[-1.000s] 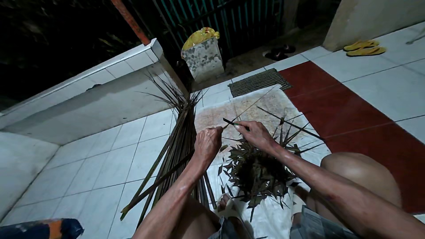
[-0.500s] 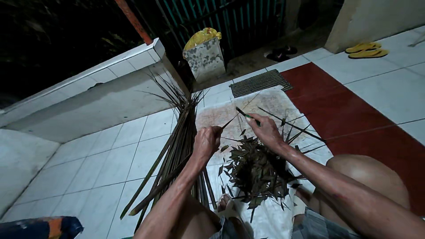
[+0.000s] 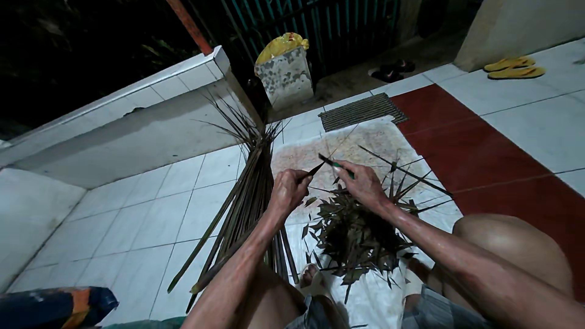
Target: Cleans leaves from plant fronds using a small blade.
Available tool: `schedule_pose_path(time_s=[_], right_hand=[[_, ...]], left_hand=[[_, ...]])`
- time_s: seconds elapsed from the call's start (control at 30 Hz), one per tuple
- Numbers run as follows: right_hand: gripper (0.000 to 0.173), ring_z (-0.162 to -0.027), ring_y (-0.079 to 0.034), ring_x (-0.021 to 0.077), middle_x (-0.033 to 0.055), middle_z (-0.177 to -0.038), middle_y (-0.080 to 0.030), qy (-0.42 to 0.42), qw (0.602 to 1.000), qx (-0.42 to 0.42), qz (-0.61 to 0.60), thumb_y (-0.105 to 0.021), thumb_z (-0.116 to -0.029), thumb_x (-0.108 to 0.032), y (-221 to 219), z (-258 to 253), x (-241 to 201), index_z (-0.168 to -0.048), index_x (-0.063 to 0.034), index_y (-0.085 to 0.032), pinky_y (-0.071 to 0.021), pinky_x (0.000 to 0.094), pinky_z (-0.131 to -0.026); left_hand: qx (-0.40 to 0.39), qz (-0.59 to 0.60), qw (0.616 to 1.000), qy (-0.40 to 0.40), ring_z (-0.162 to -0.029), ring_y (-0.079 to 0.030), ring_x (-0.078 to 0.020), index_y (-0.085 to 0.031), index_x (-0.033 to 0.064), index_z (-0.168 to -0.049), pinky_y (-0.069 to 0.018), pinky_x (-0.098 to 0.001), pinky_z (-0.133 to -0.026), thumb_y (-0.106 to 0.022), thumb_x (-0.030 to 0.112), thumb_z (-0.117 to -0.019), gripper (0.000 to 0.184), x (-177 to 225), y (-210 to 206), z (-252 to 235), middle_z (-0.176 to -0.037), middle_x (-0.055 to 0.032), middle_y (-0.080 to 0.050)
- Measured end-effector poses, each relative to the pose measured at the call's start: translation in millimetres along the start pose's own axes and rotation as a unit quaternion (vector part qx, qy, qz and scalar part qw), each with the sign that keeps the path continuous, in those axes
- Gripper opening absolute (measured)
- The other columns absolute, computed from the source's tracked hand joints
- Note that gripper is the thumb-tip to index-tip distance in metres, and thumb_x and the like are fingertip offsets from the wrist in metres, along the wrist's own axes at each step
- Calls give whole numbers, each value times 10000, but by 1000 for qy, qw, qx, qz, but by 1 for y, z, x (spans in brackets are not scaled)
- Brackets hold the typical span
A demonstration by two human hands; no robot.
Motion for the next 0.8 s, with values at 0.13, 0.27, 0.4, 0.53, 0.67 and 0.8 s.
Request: schedule_pose_path(time_s=[0.13, 0.27, 0.4, 0.53, 0.67, 0.8], right_hand=[[365, -807, -671, 375, 183, -967, -711, -23, 999, 35, 0, -513, -1082, -369, 17, -11, 18, -1352, -180, -672, -526, 627, -732], [398, -763, -637, 386, 237, -957, -669, -6, 997, 73, -33, -501, -1091, -337, 37, -19, 29, -1346, -58, -625, -514, 620, -705], [393, -549, -482, 62, -28, -807, -580, -34, 978, -27, -204, -530, -1063, -428, 24, -21, 28, -1394, -230, -600, -443, 242, -488], [265, -549, -472, -11, -78, -780, -538, -44, 949, -121, -288, -420, -1101, -231, 14, 6, -46, -1281, -112, -574, -423, 134, -514], [208, -521, -385, 13, -33, -712, -425, -223, 953, 9, -202, -355, -1086, 3, 29, 63, -180, -955, -10, -517, -365, 106, -551], [141, -525, -468, -9, -103, -747, -547, -46, 952, -20, -301, -481, -1091, -298, 28, -12, -14, -1039, -198, -566, -422, 141, -481]], left_hand=[[-10, -3, 1000, 5, -580, -647, -116, -779, 91, -1024, -570, -333, -602, -615, 263, -1040, 239, 1, -5, 2, -744, -25, -727], [7, -41, 999, -21, -822, -710, -246, -773, 68, -1027, -588, -493, -792, -615, 221, -1023, 220, 19, -11, -1, -883, -101, -737], [28, -25, 999, -31, -955, -704, -286, -760, 67, -1035, -588, -517, -819, -639, 179, -1002, 168, 39, -11, -10, -1001, -122, -732], [25, 1, 999, -40, -1006, -699, -274, -749, 84, -1088, -590, -524, -807, -663, 192, -999, 165, 53, -16, -18, -1061, -107, -731], [-24, 38, 998, -44, -898, -701, -271, -727, 48, -1060, -585, -510, -757, -615, 216, -1041, 203, 54, -23, -23, -966, -124, -717], [-78, 97, 992, -16, -705, -677, -240, -700, 2, -1084, -589, -433, -668, -581, 243, -1066, 269, 28, -29, -23, -839, -145, -695]])
Point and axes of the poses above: each hand's wrist, its own z-axis away from the middle knuckle, its own y-axis out of the back of the hand, x = y × z, the point moved 9 cm from there along -z, towards the middle knuckle
